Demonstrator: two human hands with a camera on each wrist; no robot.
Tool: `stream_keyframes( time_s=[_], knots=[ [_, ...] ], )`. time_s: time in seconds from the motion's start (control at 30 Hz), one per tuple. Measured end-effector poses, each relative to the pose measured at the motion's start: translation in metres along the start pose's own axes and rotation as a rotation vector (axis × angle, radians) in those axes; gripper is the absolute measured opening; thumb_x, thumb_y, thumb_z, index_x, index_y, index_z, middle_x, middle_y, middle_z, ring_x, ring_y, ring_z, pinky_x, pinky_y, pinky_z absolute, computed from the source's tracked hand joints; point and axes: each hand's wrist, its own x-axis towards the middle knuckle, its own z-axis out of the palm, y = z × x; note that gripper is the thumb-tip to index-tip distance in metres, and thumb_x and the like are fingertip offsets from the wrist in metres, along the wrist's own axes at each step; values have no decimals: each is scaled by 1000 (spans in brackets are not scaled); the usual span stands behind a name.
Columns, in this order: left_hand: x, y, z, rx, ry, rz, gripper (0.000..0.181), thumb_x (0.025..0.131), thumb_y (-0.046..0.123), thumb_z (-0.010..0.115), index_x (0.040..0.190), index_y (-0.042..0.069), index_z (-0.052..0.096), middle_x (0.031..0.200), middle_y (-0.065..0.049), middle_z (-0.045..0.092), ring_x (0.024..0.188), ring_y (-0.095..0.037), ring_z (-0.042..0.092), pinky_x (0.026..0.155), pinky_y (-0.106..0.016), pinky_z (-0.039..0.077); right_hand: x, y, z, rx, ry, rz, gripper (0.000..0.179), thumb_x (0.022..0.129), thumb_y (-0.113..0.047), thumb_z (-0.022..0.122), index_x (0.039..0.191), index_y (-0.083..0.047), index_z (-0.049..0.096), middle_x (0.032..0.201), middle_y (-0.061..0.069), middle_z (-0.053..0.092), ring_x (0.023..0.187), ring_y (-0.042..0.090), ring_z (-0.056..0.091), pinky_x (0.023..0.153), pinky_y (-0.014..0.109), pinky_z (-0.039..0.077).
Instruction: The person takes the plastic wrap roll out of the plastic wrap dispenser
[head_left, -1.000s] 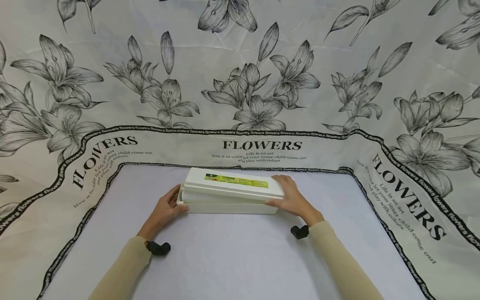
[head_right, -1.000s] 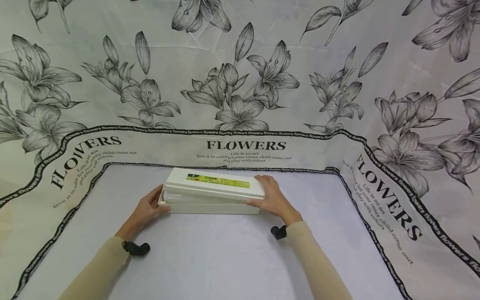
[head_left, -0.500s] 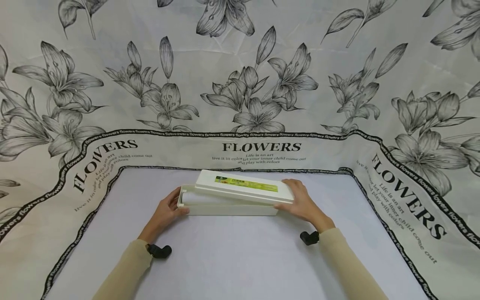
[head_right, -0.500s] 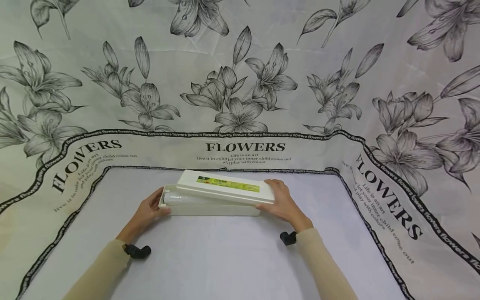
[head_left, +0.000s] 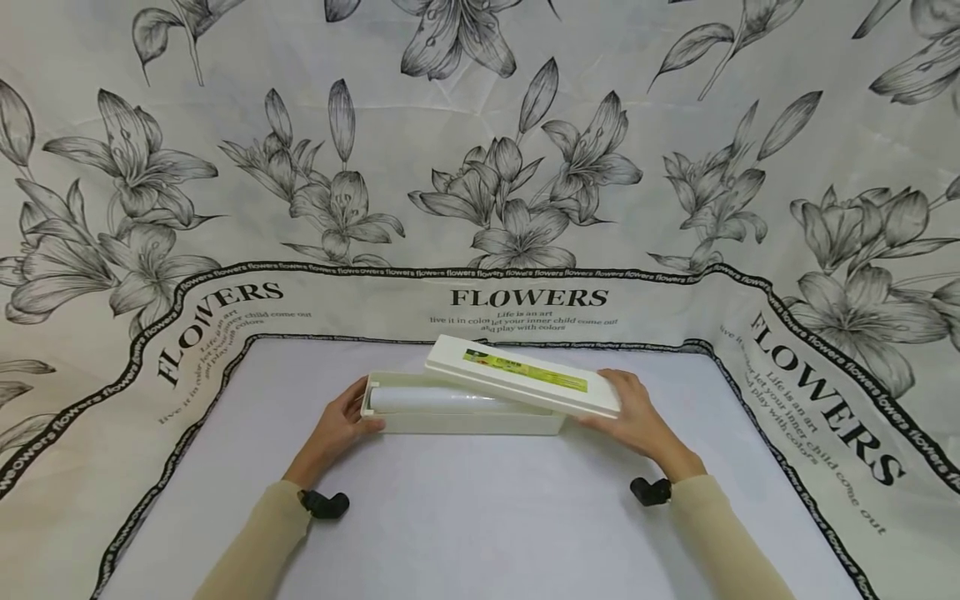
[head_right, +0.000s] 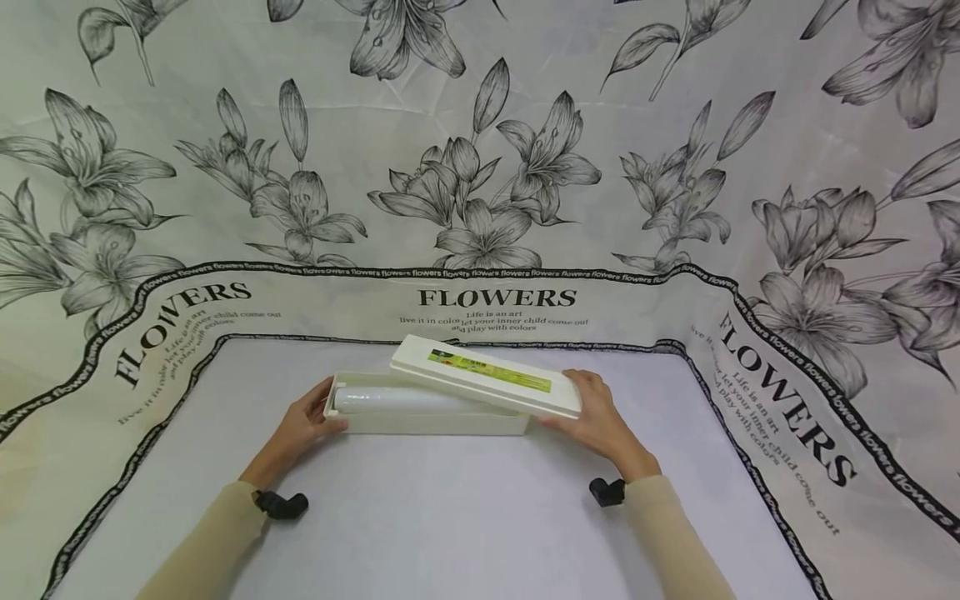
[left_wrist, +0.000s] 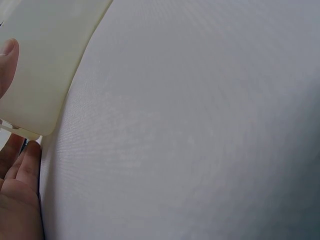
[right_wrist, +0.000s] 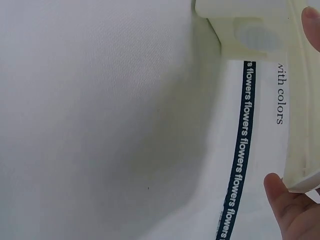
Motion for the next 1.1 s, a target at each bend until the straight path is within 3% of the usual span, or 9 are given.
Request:
stream_keyframes(
  time_s=[0.47,1.1],
  knots=[
    [2,-4,1,-12,8,6,99,85,8,85,163,5,24,164,-24,33,150,-42,36,107,-13,42,-25,30,-35,-28,62,48,99,81,-44,87,153,1,35,152,33,33,132,48,35,102,66,34],
    [-1,-2,2,-11,12,16,101,83,6,85,163,2,23,164,-26,31,150,-45,35,106,-11,42,-52,58,-58,-87,148,107,98,79,-40,89,150,5,37,148,37,33,127,50,37,96,65,33]
  ],
)
